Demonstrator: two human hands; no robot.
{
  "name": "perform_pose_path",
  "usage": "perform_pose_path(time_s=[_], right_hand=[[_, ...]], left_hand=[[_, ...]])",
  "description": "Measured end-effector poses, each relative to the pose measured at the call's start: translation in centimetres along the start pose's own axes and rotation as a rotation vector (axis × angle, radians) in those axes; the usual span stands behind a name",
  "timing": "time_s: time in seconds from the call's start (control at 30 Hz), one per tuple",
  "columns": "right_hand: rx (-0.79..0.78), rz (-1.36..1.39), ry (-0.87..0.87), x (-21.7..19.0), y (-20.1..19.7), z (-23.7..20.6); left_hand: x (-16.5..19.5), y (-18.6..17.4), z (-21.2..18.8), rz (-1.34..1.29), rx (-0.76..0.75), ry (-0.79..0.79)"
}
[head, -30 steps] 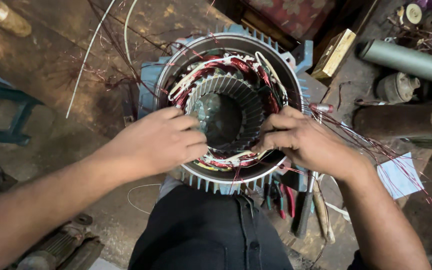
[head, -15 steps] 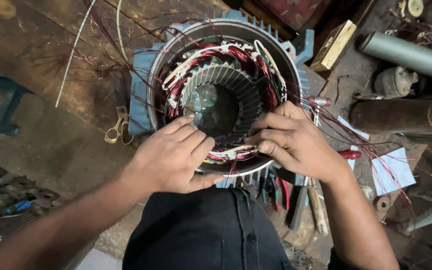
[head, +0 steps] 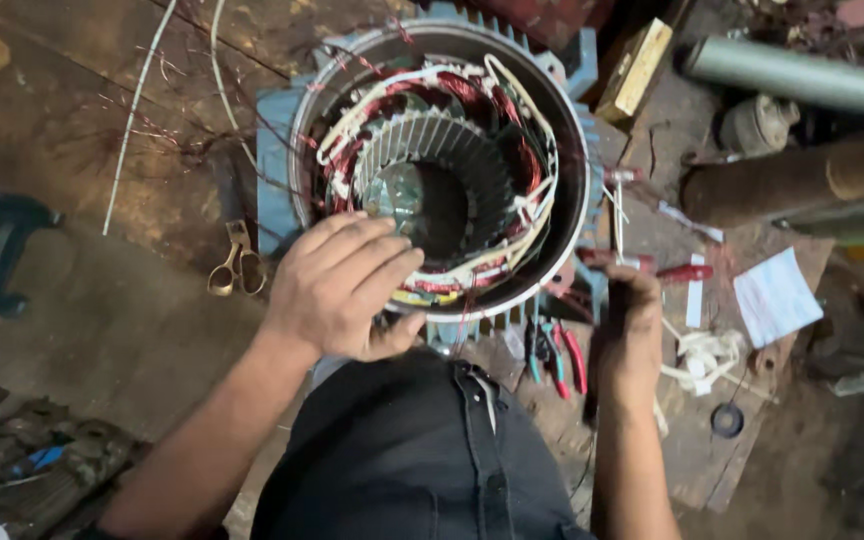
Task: The person winds copper wire into the slots of a motor stator, using pliers to pull and position the wire and a wooden stick to push the wire into the slots. The person repeatedly wraps, tucks, and adjusts the wire around the stator core.
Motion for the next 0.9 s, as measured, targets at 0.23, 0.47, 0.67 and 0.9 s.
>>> perform_pose_path(time_s=[0.23,0.47,0.67,0.9], right_hand=[[0.178,0.104,0.269,0.4,2.1,0.5],[0.446,0.24,0.195,0.1,4.4,-0.7],[0.462,0.255,0.133,-1.5,8.3,-2.2],[0.612,0.155,0.04,-2.9,17.5,-9.8]], left_hand=[[-0.5,-0.6,-1.5,-0.008,0.163,0.117],[-2.0,-1.3,-2.3,-0.007,0.323,0.359],[-4.9,-2.3,-2.0,-0.016,0.325,0.509],[-11.5,-4.4,1.7,-0.273,0.152,0.552]])
Point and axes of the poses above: each hand's wrist, its own z-axis towards the middle knuckle, its own y-axis out of the palm, x = y × z, the point moved 2 cm from there along z, towards the middle knuckle, and after that the axes turned 13 degrees about -y, right-handed, at the moved point
